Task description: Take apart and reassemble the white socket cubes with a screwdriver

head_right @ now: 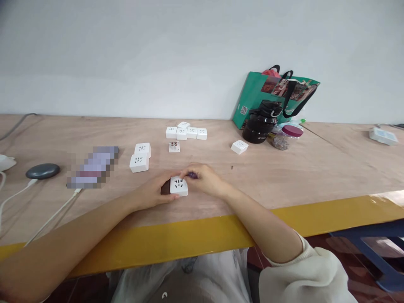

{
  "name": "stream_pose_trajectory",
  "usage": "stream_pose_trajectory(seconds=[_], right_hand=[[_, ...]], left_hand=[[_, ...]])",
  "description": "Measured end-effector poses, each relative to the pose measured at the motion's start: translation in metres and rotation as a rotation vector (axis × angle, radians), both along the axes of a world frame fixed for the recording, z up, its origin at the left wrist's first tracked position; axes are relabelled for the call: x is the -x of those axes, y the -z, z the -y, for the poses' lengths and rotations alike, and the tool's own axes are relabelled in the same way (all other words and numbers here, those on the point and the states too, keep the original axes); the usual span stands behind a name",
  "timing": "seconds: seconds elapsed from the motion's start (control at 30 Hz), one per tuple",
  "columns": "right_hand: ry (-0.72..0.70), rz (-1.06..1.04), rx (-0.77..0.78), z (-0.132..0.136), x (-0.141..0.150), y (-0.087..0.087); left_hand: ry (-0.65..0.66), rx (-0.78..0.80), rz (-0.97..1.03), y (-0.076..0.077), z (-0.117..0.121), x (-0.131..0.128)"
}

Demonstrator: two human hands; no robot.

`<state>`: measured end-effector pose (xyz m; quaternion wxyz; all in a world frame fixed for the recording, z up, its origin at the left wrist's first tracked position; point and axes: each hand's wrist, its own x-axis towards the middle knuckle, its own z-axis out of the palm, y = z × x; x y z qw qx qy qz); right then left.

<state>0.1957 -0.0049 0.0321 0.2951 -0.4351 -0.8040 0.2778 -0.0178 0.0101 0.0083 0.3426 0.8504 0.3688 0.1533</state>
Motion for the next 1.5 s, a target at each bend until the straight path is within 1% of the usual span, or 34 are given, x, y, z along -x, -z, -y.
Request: stream_pose_trajectory(seconds=[0.07,0.13,0.23,0.33,0.53,0.7,0.8,0.93,1.03,1.17,1.3,1.4,1.5], right_hand=[[-0.087,0.002,-0.068,0.007,0.009,0.002],[-0.11,0.062,-0.127,0.01,0.012,0.003],[-0.114,0.155,-0.142,0.011,0.011,0.002],[-0.111,0.214,-0.155,0.012,0.011,0.001],[-0.033,0.294,-0.164,0.016,0.016,0.001],[-0.065,0.377,-0.212,0.019,0.016,0.0],[-0.069,0.41,-0.206,0.021,0.018,-0.004],[-0.044,0.341,-0.177,0.021,0.022,-0.004],[-0.019,0.308,-0.164,0.019,0.022,-0.001],[-0.006,0.29,-0.184,0.018,0.018,0.003],[-0.028,0.243,-0.21,0.016,0.016,0.006],[-0.043,0.189,-0.191,0.015,0.013,0.004],[-0.019,0.092,-0.194,0.012,0.01,0.001]], left_hand=[[0.015,-0.006,0.019,0.001,-0.001,-0.001],[0.022,-0.013,0.032,0.003,-0.001,-0.001],[0.008,-0.025,0.03,0.005,-0.001,-0.001],[0.007,-0.025,0.031,0.002,0.001,-0.002],[0.022,-0.018,0.051,-0.004,0.002,-0.004],[0.033,-0.011,0.073,-0.002,0.001,-0.005],[0.055,-0.025,0.095,0.0,0.0,-0.005],[0.043,-0.06,0.094,0.002,0.0,-0.004],[0.04,-0.063,0.085,0.001,0.0,-0.004],[0.058,-0.047,0.081,-0.003,0.001,-0.005],[0.055,-0.043,0.082,-0.004,0.002,-0.005],[0.039,-0.025,0.054,-0.002,0.001,-0.004],[0.022,-0.024,0.029,-0.001,0.001,-0.003]])
